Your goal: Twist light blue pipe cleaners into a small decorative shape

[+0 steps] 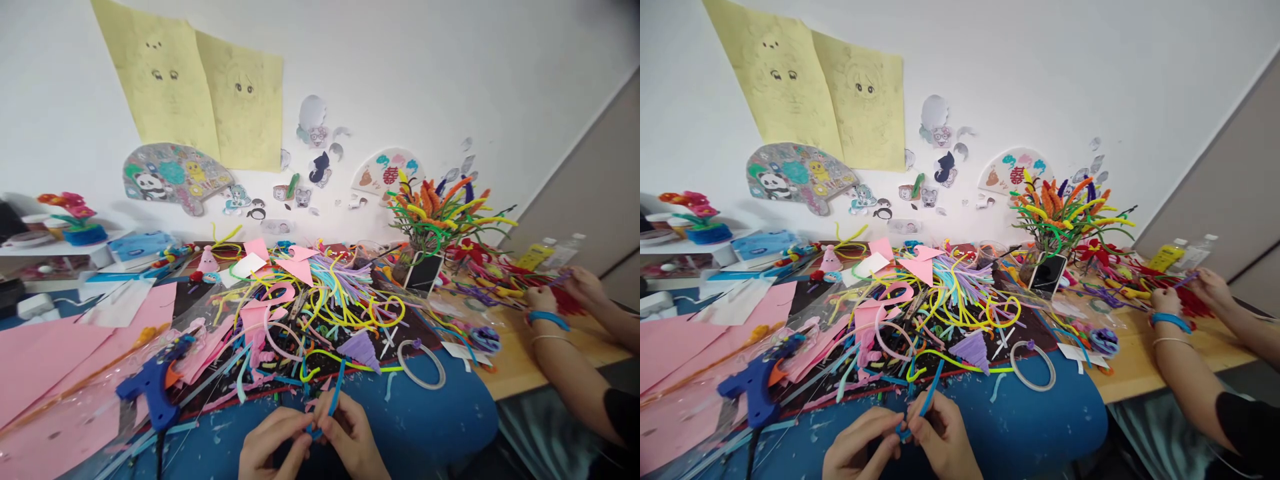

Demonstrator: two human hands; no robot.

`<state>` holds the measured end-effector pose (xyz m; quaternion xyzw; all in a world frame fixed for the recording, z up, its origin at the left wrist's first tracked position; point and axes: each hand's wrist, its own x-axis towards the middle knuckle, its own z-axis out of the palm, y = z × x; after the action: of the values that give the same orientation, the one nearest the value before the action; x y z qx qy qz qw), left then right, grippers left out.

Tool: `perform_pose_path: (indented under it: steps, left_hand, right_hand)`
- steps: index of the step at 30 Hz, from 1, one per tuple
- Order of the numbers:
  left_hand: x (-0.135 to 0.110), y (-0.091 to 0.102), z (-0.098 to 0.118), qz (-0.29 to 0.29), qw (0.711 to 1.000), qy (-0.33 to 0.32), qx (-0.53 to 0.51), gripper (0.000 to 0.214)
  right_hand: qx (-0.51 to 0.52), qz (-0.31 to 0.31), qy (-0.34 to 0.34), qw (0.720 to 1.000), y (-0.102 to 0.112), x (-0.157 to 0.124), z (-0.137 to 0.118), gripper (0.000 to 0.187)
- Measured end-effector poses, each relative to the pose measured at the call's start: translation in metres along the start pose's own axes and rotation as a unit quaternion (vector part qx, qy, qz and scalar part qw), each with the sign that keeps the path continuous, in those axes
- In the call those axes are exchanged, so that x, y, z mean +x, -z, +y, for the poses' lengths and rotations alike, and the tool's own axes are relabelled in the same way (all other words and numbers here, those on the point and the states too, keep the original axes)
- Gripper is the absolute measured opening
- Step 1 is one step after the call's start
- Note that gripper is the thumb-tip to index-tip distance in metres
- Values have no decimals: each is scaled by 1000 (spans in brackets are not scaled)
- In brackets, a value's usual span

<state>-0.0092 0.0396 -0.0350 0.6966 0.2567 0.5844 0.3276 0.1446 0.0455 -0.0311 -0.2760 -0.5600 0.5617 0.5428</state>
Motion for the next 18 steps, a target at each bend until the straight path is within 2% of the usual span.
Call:
perform_pose_path:
  steps: [13, 18]
  left_hand:
    - [5, 1, 5, -27, 999, 4, 20, 44]
    - [3, 0, 3, -12, 1000, 26, -3, 40]
  right_hand:
    - [-14, 8, -21, 1000, 2, -1, 2, 35]
    - [-2, 4, -17, 1000, 1, 0, 1, 32]
